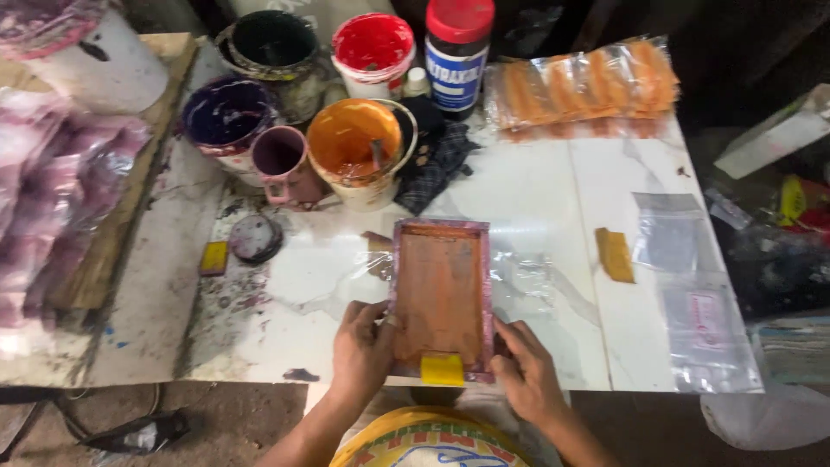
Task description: The person wipes a white work surface with a dark cloth, then places a clear plastic sheet on the table. They position a rectangular screen printing frame over the sheet and stir orange paint in a bucket using a stick.
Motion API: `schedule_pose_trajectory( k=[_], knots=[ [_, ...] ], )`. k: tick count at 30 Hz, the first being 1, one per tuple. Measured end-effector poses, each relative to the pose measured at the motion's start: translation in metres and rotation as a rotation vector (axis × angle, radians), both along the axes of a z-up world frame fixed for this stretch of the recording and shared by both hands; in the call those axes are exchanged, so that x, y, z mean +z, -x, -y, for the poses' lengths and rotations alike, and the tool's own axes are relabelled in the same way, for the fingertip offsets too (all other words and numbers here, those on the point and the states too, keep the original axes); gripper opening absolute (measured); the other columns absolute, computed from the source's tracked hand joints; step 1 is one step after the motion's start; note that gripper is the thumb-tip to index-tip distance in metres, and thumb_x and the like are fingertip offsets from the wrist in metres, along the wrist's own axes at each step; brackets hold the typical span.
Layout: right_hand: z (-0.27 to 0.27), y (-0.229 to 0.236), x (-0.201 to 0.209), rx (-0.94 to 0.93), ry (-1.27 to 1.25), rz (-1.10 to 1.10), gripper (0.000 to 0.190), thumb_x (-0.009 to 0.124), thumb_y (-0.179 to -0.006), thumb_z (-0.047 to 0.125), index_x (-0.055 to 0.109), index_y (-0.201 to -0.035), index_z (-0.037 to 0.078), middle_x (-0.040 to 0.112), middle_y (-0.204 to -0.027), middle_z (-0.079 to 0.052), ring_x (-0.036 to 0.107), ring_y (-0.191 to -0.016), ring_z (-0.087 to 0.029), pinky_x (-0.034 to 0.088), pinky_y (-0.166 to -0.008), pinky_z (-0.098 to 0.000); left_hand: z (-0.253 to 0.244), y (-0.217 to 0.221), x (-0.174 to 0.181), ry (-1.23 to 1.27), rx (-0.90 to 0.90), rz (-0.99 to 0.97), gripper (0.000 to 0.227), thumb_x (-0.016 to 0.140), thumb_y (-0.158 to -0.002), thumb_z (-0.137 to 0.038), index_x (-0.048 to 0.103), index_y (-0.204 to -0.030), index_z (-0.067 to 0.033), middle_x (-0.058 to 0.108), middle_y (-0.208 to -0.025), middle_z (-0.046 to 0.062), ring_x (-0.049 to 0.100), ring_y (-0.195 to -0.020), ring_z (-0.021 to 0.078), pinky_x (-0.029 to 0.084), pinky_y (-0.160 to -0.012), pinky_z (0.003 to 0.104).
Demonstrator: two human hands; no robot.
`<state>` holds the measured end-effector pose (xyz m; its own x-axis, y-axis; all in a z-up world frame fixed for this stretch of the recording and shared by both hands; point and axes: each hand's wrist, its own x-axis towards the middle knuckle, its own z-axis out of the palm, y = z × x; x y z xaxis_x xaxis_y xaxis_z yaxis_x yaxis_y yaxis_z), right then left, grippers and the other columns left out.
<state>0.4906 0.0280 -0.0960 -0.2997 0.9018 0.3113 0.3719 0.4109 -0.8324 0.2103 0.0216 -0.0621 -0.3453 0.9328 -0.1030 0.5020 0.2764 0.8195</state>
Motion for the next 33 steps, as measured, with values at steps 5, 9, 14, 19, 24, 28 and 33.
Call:
schedule_pose_trajectory(
  k=[5, 9, 14, 19, 24, 28, 33],
  knots=[
    [-0.009, -0.06, -0.01, -0.11, 0.07, 0.024, 0.05, 0.057, -0.098, 0.021, 0.057, -0.146, 0.006, 0.058, -0.101, -0.007, 0.056, -0.063, -0.013, 0.049, -0.061, -0.0273, -0.027, -0.054, 0.012, 0.107, -0.102, 0.099, 0.036, 0.059, -0.095, -0.029, 0.075, -0.121, -0.0097, 0.063, -0.105, 0.005, 0.069, -0.094, 0.0258, 0.055, -0.082, 0.038],
    [-0.012, -0.08, -0.014, -0.147, 0.054, 0.004, 0.05, 0.054, -0.101, 0.032, 0.058, -0.144, 0.006, 0.059, -0.102, -0.008, 0.056, -0.063, -0.012, 0.047, -0.061, -0.0272, -0.037, -0.074, 0.009, 0.159, -0.131, 0.087, 0.037, 0.056, -0.097, -0.03, 0.074, -0.123, -0.0118, 0.064, -0.106, 0.003, 0.068, -0.094, 0.023, 0.057, -0.08, 0.035],
    [-0.028, -0.089, -0.012, -0.186, -0.01, 0.037, 0.053, 0.05, -0.103, 0.039, 0.06, -0.142, 0.005, 0.06, -0.101, -0.01, 0.062, -0.088, -0.021, 0.053, -0.075, -0.0338, -0.054, -0.085, 0.008, 0.122, -0.165, 0.072, 0.041, 0.055, -0.095, -0.026, 0.07, -0.128, -0.0071, 0.062, -0.11, 0.005, 0.067, -0.098, 0.0251, 0.058, -0.082, 0.036],
    [-0.065, -0.102, 0.0, -0.268, 0.092, 0.04, 0.046, 0.053, -0.103, 0.033, 0.067, -0.135, 0.004, 0.066, -0.096, -0.017, 0.065, -0.082, -0.029, 0.05, -0.08, -0.0418, -0.084, -0.098, -0.011, -0.114, -0.187, 0.02, 0.033, 0.065, -0.09, -0.017, 0.077, -0.118, -0.0045, 0.068, -0.099, 0.011, 0.075, -0.086, 0.0311, 0.06, -0.075, 0.036],
    [-0.103, -0.111, -0.011, -0.291, 0.121, 0.009, 0.054, 0.041, -0.11, 0.044, 0.066, -0.141, 0.007, 0.06, -0.096, -0.012, 0.059, -0.085, -0.022, 0.048, -0.082, -0.0382, -0.123, -0.103, -0.032, -0.176, -0.191, -0.023, 0.031, 0.065, -0.09, -0.015, 0.077, -0.117, -0.0057, 0.067, -0.095, 0.007, 0.075, -0.08, 0.0255, 0.059, -0.07, 0.033],
    [-0.108, -0.1, 0.018, -0.308, 0.183, 0.083, 0.061, 0.035, -0.11, 0.05, 0.065, -0.142, 0.007, 0.06, -0.099, -0.014, 0.06, -0.091, -0.026, 0.047, -0.087, -0.0406, -0.136, -0.105, -0.035, -0.152, -0.208, -0.03, 0.032, 0.064, -0.092, -0.014, 0.076, -0.12, -0.0041, 0.066, -0.095, 0.009, 0.075, -0.082, 0.0269, 0.059, -0.07, 0.032],
    [-0.119, -0.117, -0.01, -0.328, 0.215, 0.042, 0.058, 0.038, -0.11, 0.051, 0.066, -0.143, 0.012, 0.06, -0.1, -0.011, 0.058, -0.093, -0.021, 0.046, -0.088, -0.0374, -0.133, -0.107, -0.035, -0.123, -0.249, -0.046, 0.032, 0.066, -0.092, -0.014, 0.074, -0.121, -0.0029, 0.067, -0.095, 0.011, 0.076, -0.083, 0.0299, 0.06, -0.069, 0.033]
  ],
)
